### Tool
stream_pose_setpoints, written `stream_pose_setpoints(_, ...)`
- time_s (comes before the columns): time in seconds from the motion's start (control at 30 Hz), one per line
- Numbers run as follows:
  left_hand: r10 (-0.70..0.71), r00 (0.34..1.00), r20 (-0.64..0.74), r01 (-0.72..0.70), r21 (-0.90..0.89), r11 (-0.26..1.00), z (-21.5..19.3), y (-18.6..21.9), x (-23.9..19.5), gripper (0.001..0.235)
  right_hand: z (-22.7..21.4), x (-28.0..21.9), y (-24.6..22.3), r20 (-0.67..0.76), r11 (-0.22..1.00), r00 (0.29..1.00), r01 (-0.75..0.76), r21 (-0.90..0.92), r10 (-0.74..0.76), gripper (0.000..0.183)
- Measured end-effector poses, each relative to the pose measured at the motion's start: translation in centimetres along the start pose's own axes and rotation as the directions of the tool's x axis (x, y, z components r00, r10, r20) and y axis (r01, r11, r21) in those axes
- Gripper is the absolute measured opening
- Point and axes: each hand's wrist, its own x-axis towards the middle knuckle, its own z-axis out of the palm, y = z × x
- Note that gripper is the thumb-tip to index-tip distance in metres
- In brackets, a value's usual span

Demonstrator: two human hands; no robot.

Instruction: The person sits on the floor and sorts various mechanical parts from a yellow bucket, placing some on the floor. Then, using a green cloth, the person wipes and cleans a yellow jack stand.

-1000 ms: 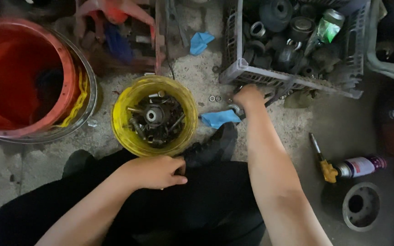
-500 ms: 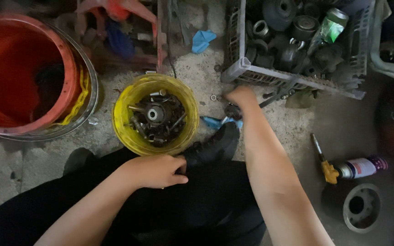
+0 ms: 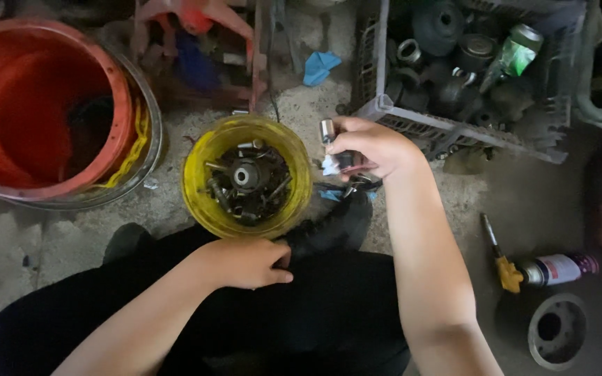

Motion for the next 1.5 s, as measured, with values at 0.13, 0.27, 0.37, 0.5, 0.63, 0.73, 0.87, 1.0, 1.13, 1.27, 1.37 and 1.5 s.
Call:
stream_pose_setpoints(0.13,-0.025,1.0,0.01,0.025,-0.003,1.0,0.1,-0.1,0.2,0.042,3.5,-0.7,-0.6,0.25,0.954,0.939,0.176,0.242,-0.237,0.026)
stream_pose_setpoints(0.27,-0.002,1.0,0.029,0.002,0.001,1.0,0.3,-0.4,0.4,0.044,7.2,0.0,-1.0,0.214,0.933,0.943,0.181,0.312,-0.255,0.022)
stream_pose_setpoints(0.37,0.02,1.0,0.014,-0.02,-0.008,1.0,0.4,-0.5,0.3,0.044,8.1,1.6,-0.2,0.099,0.939,0.981,0.13,0.317,-0.17,0.016)
stream_pose_setpoints(0.5,0.037,0.999,0.009,-0.037,-0.026,0.999,0.5,-0.7,0.3,0.044,9.4,2.1,-0.2,0.028,0.953,0.99,0.125,0.276,-0.138,0.017)
stream_pose_setpoints(0.63,0.045,0.999,0.0,-0.045,-0.014,0.999,0.8,-1.0,0.6,0.044,9.9,2.3,0.1,0.026,0.946,0.995,0.086,0.314,-0.099,0.018)
stream_pose_setpoints(0.73,0.024,1.0,0.005,-0.024,-0.002,1.0,0.5,-0.6,0.3,0.045,9.9,2.4,0.3,0.098,0.921,0.972,0.168,0.351,-0.214,0.023)
stream_pose_setpoints(0.87,0.003,1.0,0.015,-0.003,-0.005,1.0,0.3,-0.4,0.1,0.045,10.0,1.6,-0.4,0.071,0.958,0.988,0.115,0.263,-0.138,0.026)
stream_pose_setpoints(1.0,0.032,0.999,0.009,-0.032,-0.001,0.999,0.9,-1.1,0.7,0.045,10.1,0.3,-2.0,0.115,0.983,0.985,0.114,0.144,-0.131,0.031)
stream_pose_setpoints(1.13,0.043,0.999,0.01,-0.043,0.008,0.999,0.7,-1.0,0.7,0.045,7.5,-2.0,-2.8,0.168,0.98,0.968,0.17,0.102,-0.185,0.034)
stream_pose_setpoints(1.27,0.013,1.0,0.021,-0.013,0.003,1.0,0.4,-0.4,0.6,0.044,4.0,-3.2,-2.7,-0.185,0.923,0.942,0.213,-0.319,-0.281,0.03)
stream_pose_setpoints(1.37,-0.004,1.0,0.025,0.004,-0.006,1.0,0.1,-0.2,0.4,0.044,-0.6,1.0,1.2,-0.413,0.603,0.894,-0.234,-0.763,-0.175,0.025)
stream_pose_setpoints(1.5,-0.022,0.999,0.032,0.022,-0.019,1.0,0.2,0.0,0.2,0.043,-6.4,7.0,8.3,-0.489,0.12,0.872,-0.489,-0.864,0.036,0.042)
